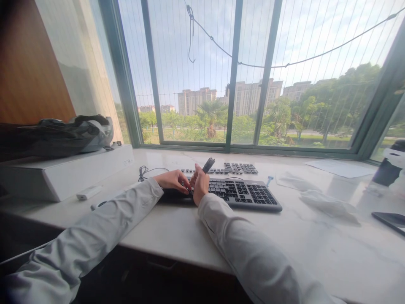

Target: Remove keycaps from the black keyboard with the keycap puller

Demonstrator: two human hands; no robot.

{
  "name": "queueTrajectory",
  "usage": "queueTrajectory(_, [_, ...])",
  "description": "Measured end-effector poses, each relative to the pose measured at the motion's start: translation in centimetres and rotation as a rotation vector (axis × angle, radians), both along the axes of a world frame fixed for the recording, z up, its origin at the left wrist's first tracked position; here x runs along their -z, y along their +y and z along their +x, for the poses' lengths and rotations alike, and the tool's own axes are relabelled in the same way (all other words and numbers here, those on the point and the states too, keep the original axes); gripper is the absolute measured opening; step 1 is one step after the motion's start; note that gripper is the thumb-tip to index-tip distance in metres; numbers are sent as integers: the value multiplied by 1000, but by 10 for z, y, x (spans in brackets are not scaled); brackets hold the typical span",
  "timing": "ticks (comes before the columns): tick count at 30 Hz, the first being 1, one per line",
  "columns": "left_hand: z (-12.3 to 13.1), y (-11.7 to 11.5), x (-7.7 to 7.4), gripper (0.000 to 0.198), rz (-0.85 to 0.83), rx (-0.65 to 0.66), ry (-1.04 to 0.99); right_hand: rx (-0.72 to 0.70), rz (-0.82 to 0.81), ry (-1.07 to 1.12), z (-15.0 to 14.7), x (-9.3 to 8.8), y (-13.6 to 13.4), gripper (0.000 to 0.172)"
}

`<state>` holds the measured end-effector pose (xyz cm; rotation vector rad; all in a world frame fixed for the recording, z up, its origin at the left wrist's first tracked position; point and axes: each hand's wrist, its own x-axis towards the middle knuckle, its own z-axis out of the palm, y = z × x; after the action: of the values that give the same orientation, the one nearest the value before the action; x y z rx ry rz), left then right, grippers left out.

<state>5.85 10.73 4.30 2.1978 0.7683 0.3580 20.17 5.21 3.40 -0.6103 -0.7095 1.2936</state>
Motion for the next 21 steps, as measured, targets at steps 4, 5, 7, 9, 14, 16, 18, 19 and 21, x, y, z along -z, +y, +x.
queueTrajectory(4, [0,0,0,40,-5,-2,-14,-15,-32,-36,0,-1,0,45])
queueTrajectory(5, [0,0,0,39,-3,-3,-18,-20,-30,-42,0,-1,0,46])
queueTrajectory(7, [0,-1,0,38,-1,-4,-19,-37,-21,-61,-1,0,0,47])
queueTrajectory(9, [-1,-1,0,38,-2,-2,-18,-53,-9,-84,-1,1,1,47])
queueTrajectory(14, [-1,0,1,34,19,-2,-31,-41,68,-128,-5,5,-3,51])
queueTrajectory(16, [0,0,4,31,61,6,-50,-61,143,-178,-7,7,-6,53])
queueTrajectory(18, [1,0,6,30,87,22,-83,-128,226,-263,-9,9,-9,53])
queueTrajectory(19, [1,0,7,30,89,30,-98,-161,255,-301,-10,9,-10,53])
queueTrajectory(21, [1,-1,7,32,85,46,-99,-180,268,-333,-9,8,-9,53])
